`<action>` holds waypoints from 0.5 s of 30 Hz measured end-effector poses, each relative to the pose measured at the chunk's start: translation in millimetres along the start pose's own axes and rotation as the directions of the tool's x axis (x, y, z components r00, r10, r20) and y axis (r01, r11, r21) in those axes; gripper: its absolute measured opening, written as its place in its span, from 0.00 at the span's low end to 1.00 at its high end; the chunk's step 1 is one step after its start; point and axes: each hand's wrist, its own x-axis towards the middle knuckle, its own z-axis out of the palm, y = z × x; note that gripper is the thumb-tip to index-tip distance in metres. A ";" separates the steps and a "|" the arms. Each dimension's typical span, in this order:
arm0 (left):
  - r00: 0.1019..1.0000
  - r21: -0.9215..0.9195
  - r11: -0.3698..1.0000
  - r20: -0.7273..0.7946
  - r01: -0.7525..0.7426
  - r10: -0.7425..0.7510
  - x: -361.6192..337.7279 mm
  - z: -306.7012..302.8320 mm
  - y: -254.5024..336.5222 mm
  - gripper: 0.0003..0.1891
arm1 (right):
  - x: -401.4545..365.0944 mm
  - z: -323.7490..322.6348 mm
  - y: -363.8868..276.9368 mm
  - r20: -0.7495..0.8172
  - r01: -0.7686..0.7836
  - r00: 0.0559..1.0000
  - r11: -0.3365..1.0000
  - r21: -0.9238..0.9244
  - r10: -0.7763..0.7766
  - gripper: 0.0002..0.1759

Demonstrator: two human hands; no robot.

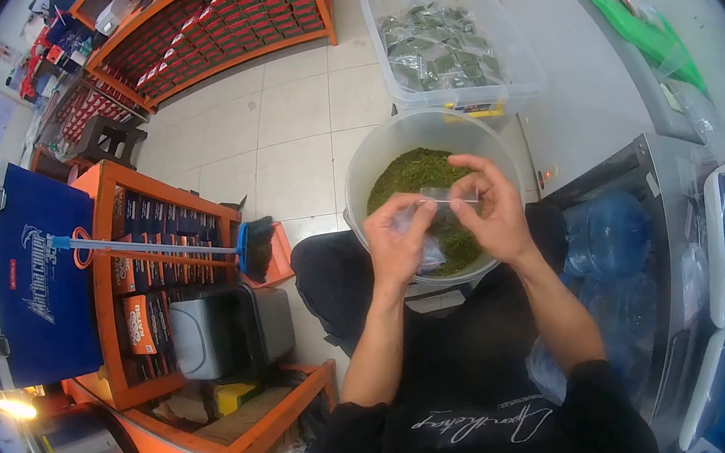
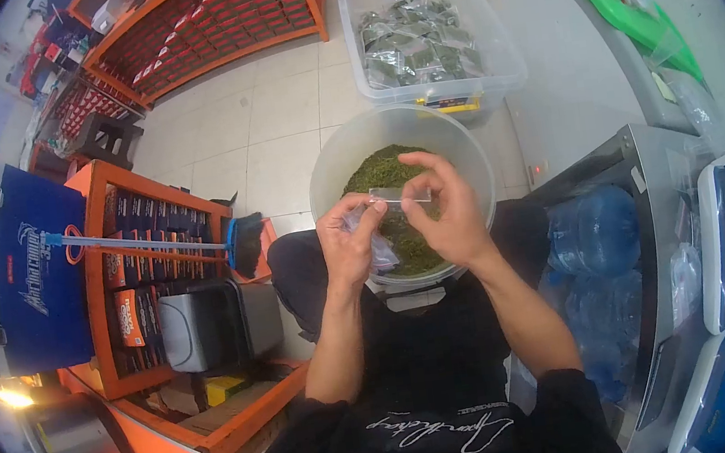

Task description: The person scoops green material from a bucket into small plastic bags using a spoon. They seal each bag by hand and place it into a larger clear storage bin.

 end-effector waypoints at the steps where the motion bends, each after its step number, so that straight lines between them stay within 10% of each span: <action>1: 0.999 0.004 0.999 0.009 0.047 -0.047 -0.6 -2.0 -0.3 0.03 | 0.3 0.7 -0.6 0.015 0.004 1.000 1.000 -0.004 -0.004 0.30; 15: 0.995 0.120 0.992 0.088 0.027 -0.037 1.1 -1.6 0.7 0.03 | 5.9 3.4 3.4 0.097 0.002 0.995 0.998 -0.057 0.004 0.29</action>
